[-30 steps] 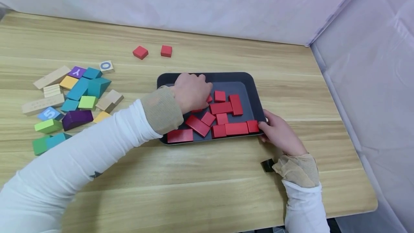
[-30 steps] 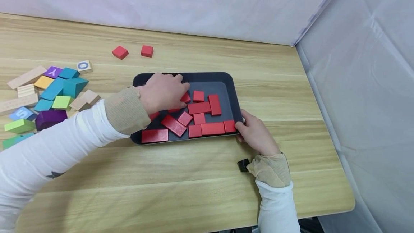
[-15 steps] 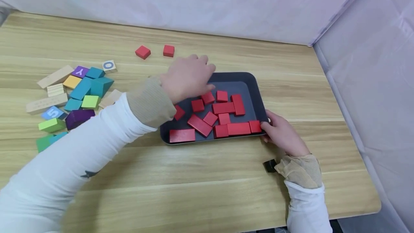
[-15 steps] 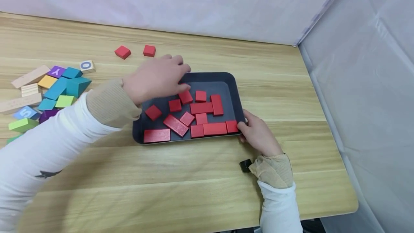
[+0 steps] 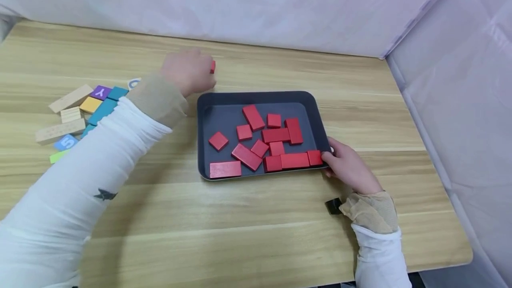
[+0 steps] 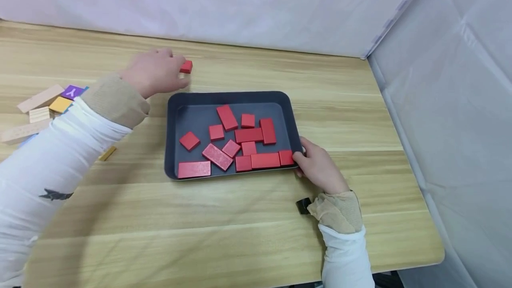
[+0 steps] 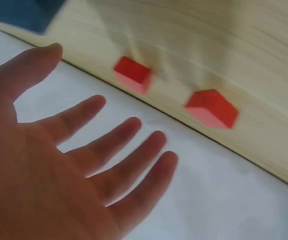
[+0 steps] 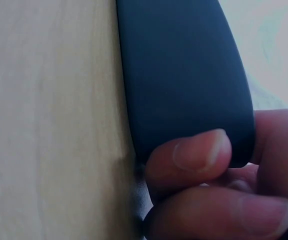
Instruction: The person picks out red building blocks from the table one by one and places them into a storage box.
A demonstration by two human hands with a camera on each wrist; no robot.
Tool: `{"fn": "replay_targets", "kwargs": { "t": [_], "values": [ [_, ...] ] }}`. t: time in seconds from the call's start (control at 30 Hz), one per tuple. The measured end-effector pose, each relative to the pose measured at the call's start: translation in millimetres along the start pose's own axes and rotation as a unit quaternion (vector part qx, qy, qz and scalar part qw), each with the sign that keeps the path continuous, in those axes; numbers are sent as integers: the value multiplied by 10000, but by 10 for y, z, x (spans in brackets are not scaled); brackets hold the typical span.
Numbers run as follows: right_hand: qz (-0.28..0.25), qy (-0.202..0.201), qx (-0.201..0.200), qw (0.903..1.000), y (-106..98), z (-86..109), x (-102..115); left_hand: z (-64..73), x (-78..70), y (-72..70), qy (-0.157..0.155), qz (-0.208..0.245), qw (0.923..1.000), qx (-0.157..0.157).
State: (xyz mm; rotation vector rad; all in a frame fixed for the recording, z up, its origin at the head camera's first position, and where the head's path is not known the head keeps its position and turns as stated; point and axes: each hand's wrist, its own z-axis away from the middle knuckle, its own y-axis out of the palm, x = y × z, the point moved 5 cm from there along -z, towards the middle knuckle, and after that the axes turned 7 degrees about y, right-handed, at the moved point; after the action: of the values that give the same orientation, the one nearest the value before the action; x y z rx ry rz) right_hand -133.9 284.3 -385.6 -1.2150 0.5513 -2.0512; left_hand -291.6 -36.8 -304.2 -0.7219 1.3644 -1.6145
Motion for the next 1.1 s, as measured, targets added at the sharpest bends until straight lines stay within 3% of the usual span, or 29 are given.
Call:
{"fn": "replay_targets", "kwargs": {
  "t": [0.13,0.3,0.6,0.77,1.1],
  "values": [
    [19,2,24,10000,17,-24,0,30,149,75,-276,-37,9995,175],
    [-40,33,58,10000,25,-34,-6,55,231,131,-254,-53,9990,368],
    [-78,46,38,10000,9,-32,-16,-5,378,89,-438,-300,9985,-137],
    [-55,40,43,10000,12,-30,-19,-2,525,146,-688,-223,9974,-63],
    [-65,54,36,10000,-22,4,-30,-72,556,245,-549,-177,9983,-48]
  ]
}}
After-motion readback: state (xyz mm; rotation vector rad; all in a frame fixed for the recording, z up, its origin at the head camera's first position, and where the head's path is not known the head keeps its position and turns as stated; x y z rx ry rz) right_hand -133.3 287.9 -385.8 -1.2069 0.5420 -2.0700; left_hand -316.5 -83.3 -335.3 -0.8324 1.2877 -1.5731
